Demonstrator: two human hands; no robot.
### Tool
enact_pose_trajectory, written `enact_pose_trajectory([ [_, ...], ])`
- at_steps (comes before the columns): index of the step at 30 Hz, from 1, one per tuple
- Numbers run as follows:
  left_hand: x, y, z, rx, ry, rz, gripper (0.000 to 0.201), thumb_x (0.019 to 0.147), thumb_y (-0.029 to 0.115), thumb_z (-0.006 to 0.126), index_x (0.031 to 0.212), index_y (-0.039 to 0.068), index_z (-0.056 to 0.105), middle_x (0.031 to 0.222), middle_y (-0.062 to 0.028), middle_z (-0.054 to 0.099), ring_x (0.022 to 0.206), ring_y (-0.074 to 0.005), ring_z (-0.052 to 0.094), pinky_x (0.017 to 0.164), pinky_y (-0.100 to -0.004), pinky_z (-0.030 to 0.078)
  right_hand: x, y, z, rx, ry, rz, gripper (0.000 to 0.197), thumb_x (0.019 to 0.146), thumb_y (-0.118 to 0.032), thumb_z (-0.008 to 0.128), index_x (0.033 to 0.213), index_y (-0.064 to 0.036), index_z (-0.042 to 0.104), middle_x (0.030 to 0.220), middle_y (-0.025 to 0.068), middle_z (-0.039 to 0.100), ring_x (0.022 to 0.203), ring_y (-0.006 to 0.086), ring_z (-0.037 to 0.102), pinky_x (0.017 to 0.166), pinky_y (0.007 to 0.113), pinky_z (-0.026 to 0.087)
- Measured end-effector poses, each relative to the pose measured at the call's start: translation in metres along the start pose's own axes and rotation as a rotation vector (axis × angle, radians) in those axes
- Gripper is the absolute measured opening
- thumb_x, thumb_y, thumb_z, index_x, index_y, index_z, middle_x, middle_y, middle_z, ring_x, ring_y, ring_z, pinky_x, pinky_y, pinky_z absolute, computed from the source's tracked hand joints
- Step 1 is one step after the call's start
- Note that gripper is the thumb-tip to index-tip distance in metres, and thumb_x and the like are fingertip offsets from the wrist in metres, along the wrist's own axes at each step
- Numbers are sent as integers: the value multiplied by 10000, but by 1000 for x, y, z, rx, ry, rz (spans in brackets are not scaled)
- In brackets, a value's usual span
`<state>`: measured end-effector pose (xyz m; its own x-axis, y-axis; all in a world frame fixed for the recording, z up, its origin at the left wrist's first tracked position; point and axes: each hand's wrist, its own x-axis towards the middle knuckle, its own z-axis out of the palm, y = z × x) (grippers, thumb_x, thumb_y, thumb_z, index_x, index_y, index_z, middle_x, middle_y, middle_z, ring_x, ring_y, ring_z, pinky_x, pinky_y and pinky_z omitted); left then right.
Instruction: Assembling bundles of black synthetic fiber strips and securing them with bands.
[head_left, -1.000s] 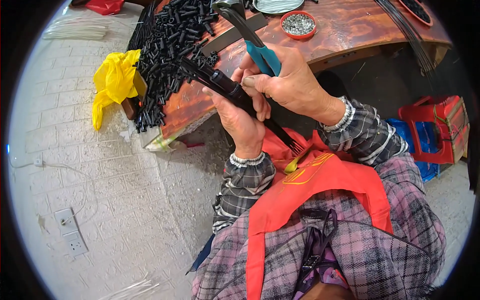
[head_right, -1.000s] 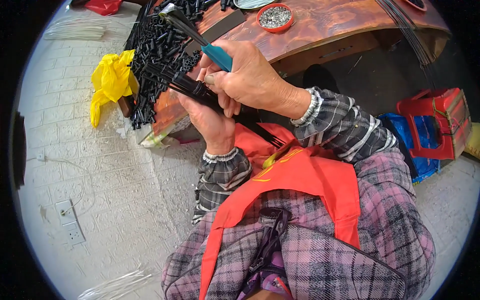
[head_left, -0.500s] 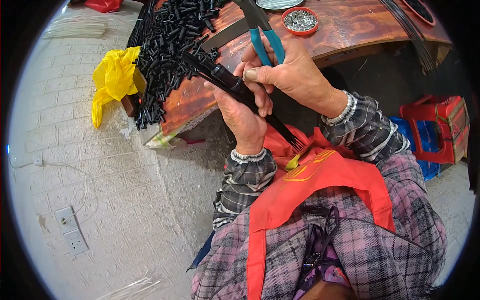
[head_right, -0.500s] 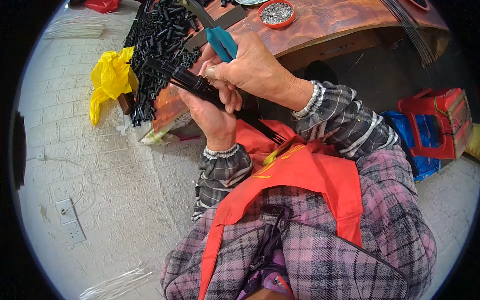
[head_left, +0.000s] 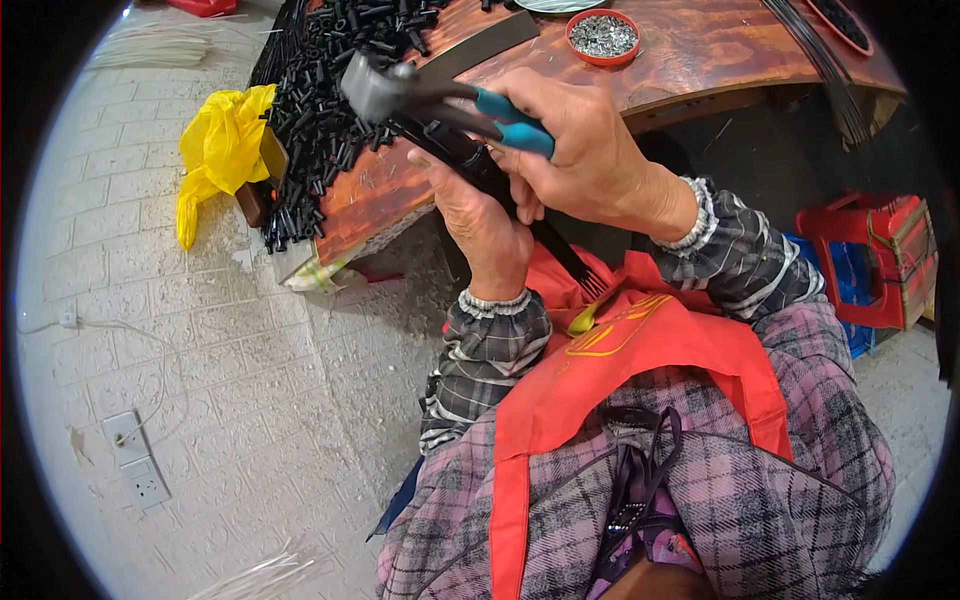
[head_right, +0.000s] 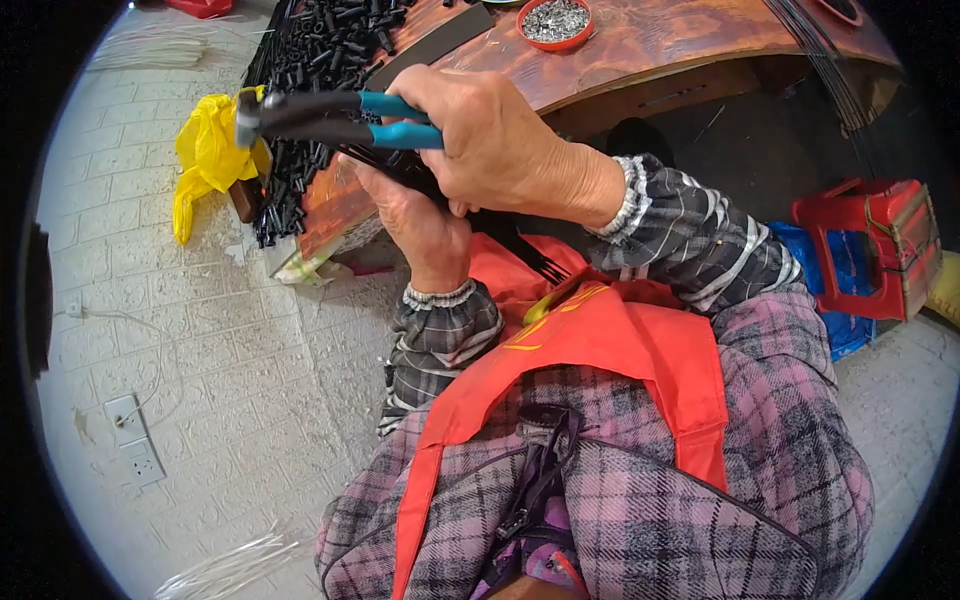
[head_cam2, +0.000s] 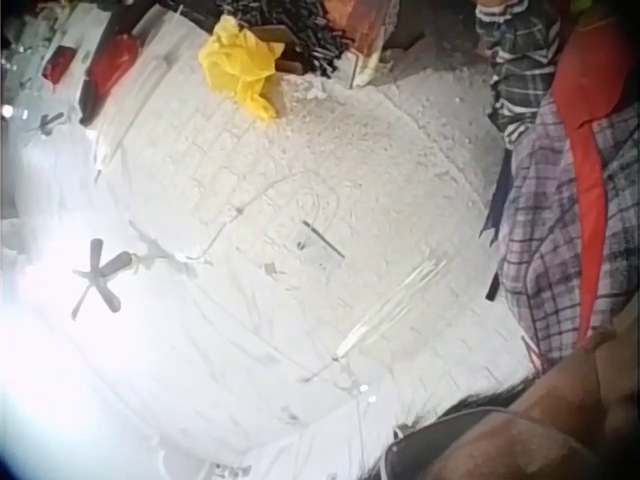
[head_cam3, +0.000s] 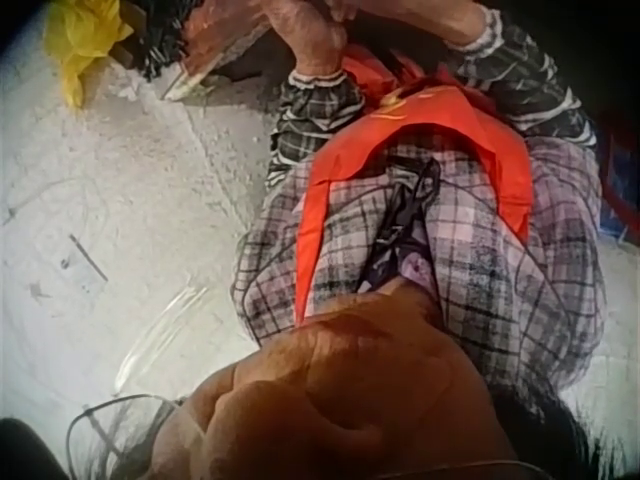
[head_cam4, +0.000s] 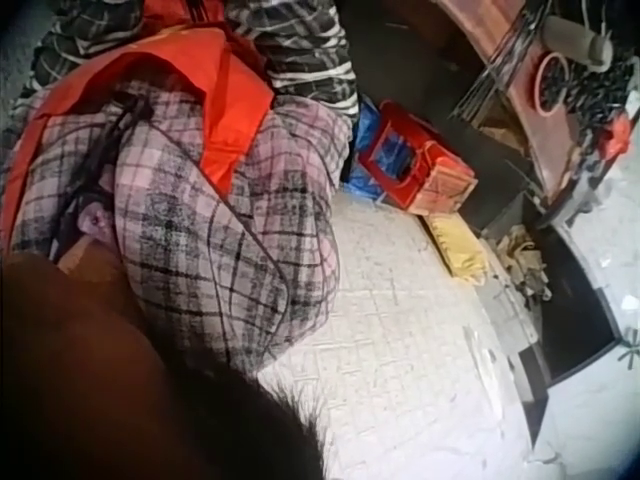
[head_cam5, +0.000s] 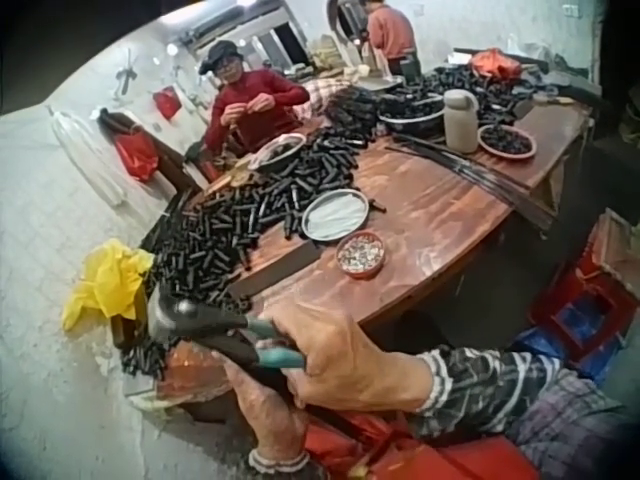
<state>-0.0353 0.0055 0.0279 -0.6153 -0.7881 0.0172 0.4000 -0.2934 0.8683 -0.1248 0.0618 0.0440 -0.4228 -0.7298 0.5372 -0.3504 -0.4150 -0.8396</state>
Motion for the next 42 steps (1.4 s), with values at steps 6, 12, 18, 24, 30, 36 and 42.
enact_pose_trajectory([
  [6,-1,-1,-6,-18,-3,31,731,814,623,208,1038,-17,481,449,2,365,334,-91,334,311,-202,288,-1,-3,2,-39,42,-73,162,748,55,500,902,4,489,654,59,562,471,94,554,396,227,435],
  [12,2,-2,-9,4,-57,-32,787,795,651,203,1069,-40,462,446,11,346,332,-85,314,312,-200,278,-3,-4,2,398,-17,289,127,763,61,485,886,31,476,662,69,560,454,118,553,365,221,438],
  [18,-1,-1,-6,75,-75,-71,809,773,677,208,1105,-24,441,445,19,339,330,-75,303,315,-200,268,-6,4,2,274,27,85,117,767,63,488,879,28,486,647,56,546,450,115,550,360,223,443],
  [24,-1,5,-11,48,-169,-125,870,718,712,281,1200,-9,346,434,22,333,323,-74,295,312,-202,268,5,4,-13,416,-227,244,105,763,19,540,863,29,507,657,50,543,529,90,543,482,210,457],
  [30,0,4,-16,-35,-274,-55,901,719,703,300,1259,-18,273,433,17,337,318,-81,292,311,-213,275,17,17,-18,293,-269,156,191,692,-107,672,796,-10,545,717,33,556,618,73,511,540,194,415],
  [36,0,4,-11,3,-220,-89,877,721,701,295,1268,16,278,438,11,348,318,-84,294,310,-211,277,23,24,-24,224,-364,244,236,660,-184,709,719,-33,538,656,5,519,539,60,456,455,184,364],
  [42,-1,11,-3,26,-171,-90,863,714,711,294,1266,47,293,461,5,377,321,-76,311,301,-198,272,17,8,-18,409,-359,374,224,690,-199,683,730,-28,545,623,-5,503,510,66,461,457,185,372],
])
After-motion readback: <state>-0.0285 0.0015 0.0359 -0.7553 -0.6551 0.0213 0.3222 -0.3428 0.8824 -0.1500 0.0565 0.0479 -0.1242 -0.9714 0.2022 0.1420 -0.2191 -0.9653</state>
